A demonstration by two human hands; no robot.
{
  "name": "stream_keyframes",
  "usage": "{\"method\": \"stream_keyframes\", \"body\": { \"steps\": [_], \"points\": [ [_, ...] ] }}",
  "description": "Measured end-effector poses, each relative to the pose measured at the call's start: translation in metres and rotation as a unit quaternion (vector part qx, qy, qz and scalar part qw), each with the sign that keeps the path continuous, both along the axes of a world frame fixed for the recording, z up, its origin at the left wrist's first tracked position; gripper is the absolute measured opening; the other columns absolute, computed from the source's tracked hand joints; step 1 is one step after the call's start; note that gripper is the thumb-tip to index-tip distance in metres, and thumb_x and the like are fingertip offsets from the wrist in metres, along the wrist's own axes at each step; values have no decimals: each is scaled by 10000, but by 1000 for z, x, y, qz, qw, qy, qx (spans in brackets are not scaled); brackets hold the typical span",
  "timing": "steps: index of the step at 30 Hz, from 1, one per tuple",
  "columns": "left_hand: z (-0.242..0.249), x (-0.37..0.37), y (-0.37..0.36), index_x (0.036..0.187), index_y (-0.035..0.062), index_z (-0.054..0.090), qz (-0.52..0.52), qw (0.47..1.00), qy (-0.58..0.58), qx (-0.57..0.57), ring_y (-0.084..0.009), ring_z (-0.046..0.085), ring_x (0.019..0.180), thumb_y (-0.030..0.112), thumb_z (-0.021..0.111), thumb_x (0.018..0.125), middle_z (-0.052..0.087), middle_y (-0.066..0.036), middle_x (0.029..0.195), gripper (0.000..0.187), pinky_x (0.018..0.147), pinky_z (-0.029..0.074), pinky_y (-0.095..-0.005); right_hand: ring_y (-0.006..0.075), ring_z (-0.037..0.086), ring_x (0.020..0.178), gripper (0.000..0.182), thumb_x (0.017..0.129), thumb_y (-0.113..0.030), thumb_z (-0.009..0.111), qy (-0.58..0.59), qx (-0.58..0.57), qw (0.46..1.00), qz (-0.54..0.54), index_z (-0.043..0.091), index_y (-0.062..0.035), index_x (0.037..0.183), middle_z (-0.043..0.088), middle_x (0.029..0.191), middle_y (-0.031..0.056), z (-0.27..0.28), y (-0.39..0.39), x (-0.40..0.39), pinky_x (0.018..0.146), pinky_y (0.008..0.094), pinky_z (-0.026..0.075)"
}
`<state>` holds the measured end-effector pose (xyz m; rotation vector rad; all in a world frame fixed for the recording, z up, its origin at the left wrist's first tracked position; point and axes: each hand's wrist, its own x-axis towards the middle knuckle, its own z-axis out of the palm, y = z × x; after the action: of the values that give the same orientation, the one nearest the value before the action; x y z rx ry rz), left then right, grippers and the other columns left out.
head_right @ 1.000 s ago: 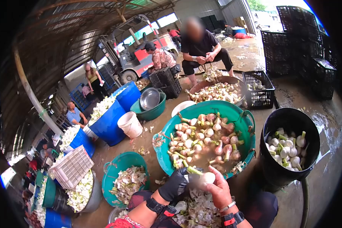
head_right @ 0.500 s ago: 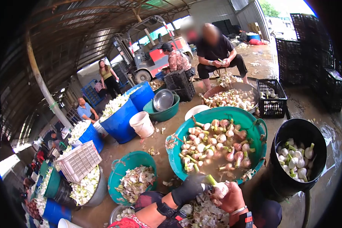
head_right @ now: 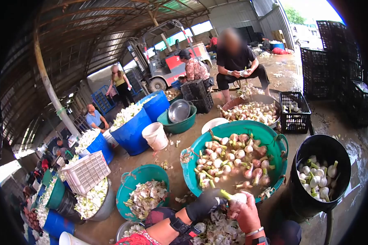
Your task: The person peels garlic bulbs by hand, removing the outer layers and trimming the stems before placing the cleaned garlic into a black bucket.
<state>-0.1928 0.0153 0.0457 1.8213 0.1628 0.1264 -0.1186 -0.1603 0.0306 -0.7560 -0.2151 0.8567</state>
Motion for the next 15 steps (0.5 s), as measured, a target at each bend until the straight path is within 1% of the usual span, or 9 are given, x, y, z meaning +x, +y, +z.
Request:
{"method": "stream_keyframes", "body": {
  "steps": [1, 2, 3, 4, 7, 8, 10, 11, 15],
  "points": [
    [-2, -1, 0, 1037, 16, 629, 24, 999, 9, -37, -110, 591, 772, 84, 602, 840, 666, -55, 868, 210, 724, 496, -302, 200, 582, 687, 427, 847, -119, 536, 0, 0, 1000, 0, 377, -49, 1237, 570, 981, 113, -2, 2, -3, 517, 286, 474],
    [-3, -2, 0, 1037, 16, 629, 24, 999, 8, -37, -110, 591, 772, 84, 602, 840, 666, -55, 868, 210, 724, 496, -302, 196, 579, 674, 413, 845, -110, 535, -102, -37, 993, -36, 387, -43, 1225, 568, 951, 112, -7, 4, -6, 510, 273, 469],
    [-5, -3, -1, 1041, 12, 626, 23, 998, -23, 60, -110, 591, 776, 89, 607, 841, 669, -68, 870, 215, 727, 494, -302, 192, 576, 661, 399, 842, -101, 534, -203, -74, 974, -73, 398, -38, 1212, 567, 921, 112, -9, 5, -8, 502, 259, 464],
    [-6, -4, -1, 1045, 7, 623, 21, 986, -52, 157, -109, 592, 781, 94, 612, 842, 671, -80, 873, 220, 731, 493, -302, 191, 561, 623, 407, 820, -101, 536, -171, -73, 981, -58, 406, -23, 1198, 567, 861, 107, -9, 6, -8, 493, 274, 457],
    [-17, 0, 3, 992, 15, 650, 69, 972, -31, 221, -110, 585, 810, 50, 602, 846, 643, -18, 890, 158, 716, 480, -277, 195, 553, 608, 363, 805, -124, 516, -55, 9, 998, 39, 457, -6, 1144, 570, 819, 101, -26, 5, 1, 496, 291, 450],
    [-20, 2, 4, 992, 15, 650, 70, 972, -32, 222, -110, 585, 810, 50, 602, 846, 643, -18, 890, 158, 716, 480, -277, 205, 561, 617, 342, 793, -209, 508, -47, 81, 990, 109, 528, -3, 1066, 587, 834, 106, -37, 8, 8, 502, 308, 446],
    [-20, 3, 2, 984, 16, 649, 46, 998, -36, 3, -102, 585, 787, 60, 602, 860, 637, -13, 868, 139, 690, 479, -271, 214, 574, 634, 355, 787, -258, 514, 38, 78, 992, 86, 555, -7, 1034, 600, 842, 110, -36, 8, 3, 507, 309, 447],
    [-17, 1, 1, 984, 16, 649, 46, 998, -36, 3, -102, 585, 787, 60, 602, 860, 637, -13, 868, 139, 690, 479, -271, 223, 587, 652, 375, 780, -307, 520, 124, 74, 988, 62, 581, -10, 1001, 612, 851, 115, -30, 6, 0, 512, 311, 449],
    [25, -6, -19, 977, 19, 644, 20, 982, 38, -185, -81, 574, 738, 72, 603, 870, 630, -4, 831, 126, 633, 474, -250, 269, 630, 736, 448, 745, -355, 586, 185, 202, 946, 172, 597, 0, 1018, 639, 881, 133, -31, 2, 4, 557, 351, 513]
  ]
}}
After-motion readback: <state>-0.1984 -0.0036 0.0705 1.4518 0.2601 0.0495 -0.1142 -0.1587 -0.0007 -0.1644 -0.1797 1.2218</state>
